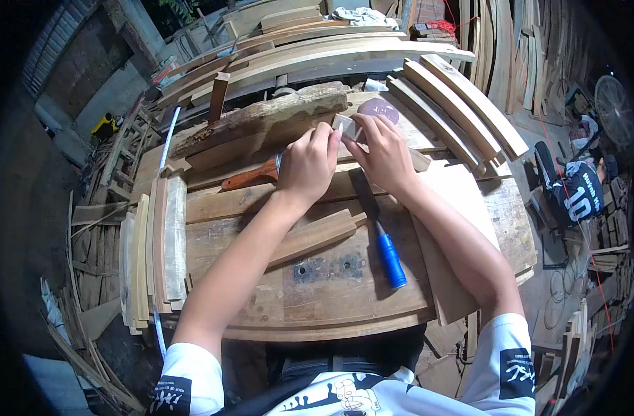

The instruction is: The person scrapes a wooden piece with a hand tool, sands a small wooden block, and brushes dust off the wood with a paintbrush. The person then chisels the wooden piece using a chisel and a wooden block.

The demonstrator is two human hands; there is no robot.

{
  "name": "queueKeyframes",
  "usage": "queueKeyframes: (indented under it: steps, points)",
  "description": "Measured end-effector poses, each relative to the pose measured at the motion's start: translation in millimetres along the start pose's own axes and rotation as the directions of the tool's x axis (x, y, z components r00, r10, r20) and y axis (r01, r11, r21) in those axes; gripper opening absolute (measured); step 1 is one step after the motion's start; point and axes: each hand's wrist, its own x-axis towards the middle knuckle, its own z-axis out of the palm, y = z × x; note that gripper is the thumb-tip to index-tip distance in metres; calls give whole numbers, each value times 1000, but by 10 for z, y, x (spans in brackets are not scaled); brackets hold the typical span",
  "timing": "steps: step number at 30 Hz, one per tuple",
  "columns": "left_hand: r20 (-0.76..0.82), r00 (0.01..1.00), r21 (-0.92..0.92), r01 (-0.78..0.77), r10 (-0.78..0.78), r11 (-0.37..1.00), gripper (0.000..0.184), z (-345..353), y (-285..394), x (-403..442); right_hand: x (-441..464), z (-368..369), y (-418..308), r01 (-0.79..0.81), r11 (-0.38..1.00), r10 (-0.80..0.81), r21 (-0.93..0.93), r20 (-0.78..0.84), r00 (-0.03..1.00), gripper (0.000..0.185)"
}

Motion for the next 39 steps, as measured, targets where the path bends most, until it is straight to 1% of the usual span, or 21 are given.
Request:
queueKeyframes:
  steps: [2, 5, 6, 9, 10, 12, 13, 14, 18, 21, 24, 27, 29, 30, 31, 32, 35, 36, 39]
  points:
    - [-36, 999, 32, -37, 38, 999, 18, -22, 4, 19, 21, 15, -54, -14, 997, 17, 80, -35, 999, 45]
    - [-102, 991, 50, -79, 84, 996, 16, -77, 8, 68, 91, -6, -161, 83, 994, -73, 76, -119, 990, 48]
    - [-125, 988, 51, -89, 95, 995, 16, -97, 11, 77, 91, -22, -204, 22, 989, -13, 143, -64, 998, 50]
    - [-219, 972, 37, -79, 86, 996, 15, -129, 30, 85, 128, -75, -304, 36, 981, -22, 192, -76, 997, 51]
    - [-246, 969, -41, -48, 36, 998, 21, -102, -4, 67, 138, -65, -326, 47, 977, -27, 208, -96, 995, 52]
    - [-283, 959, -83, -18, -6, 996, 18, -89, -25, 59, 146, -42, -380, 67, 968, -34, 240, -136, 990, 52]
    - [-301, 953, -104, -6, -26, 995, 16, -89, -31, 64, 147, -44, -406, 39, 962, -9, 272, -110, 994, 52]
    - [-340, 940, -146, -52, -1, 988, 19, -91, -37, 77, 148, -57, -433, 12, 954, 14, 300, -84, 996, 52]
    - [-350, 935, -221, -20, -61, 975, 22, -118, -33, 67, 140, -83, -496, -53, 927, 70, 371, -32, 997, 53]
    - [-370, 924, -294, -18, -96, 955, 24, -98, -30, 73, 168, -95, -537, 5, 930, 36, 367, -106, 994, 55]
    - [-294, 920, -540, 64, -260, 839, 28, -61, -29, 63, 155, -127, -569, -25, 931, 61, 363, -88, 994, 57]
    - [-146, 922, -656, 182, -359, 732, 31, -124, 1, 21, 156, -113, -547, 10, 931, 33, 364, -111, 993, 59]
    - [-101, 875, -788, 221, -474, 575, 31, -56, 30, 22, 136, -90, -513, 49, 945, -7, 323, -131, 991, 61]
    - [-50, 865, -821, 249, -499, 513, 31, -34, -9, 10, 128, -74, -494, 70, 950, -29, 303, -139, 990, 61]
    - [1, 853, -850, 276, -523, 449, 31, -15, -42, -1, 121, -59, -472, 76, 953, -38, 292, -135, 990, 62]
    - [74, 854, -854, 321, -515, 410, 32, -27, -143, -18, 113, -46, -448, 82, 956, -46, 282, -132, 990, 63]
    - [166, 801, -864, 399, -575, 306, 24, 66, -253, -23, 79, -9, -387, 92, 972, -68, 216, -116, 991, 63]
    - [166, 804, -866, 396, -571, 305, 17, 63, -218, 9, 82, -11, -373, 96, 977, -76, 188, -111, 991, 62]
    - [228, 745, -876, 438, -627, 202, 22, 75, -220, 38, 91, -25, -333, 142, 983, -128, 119, -122, 984, 61]
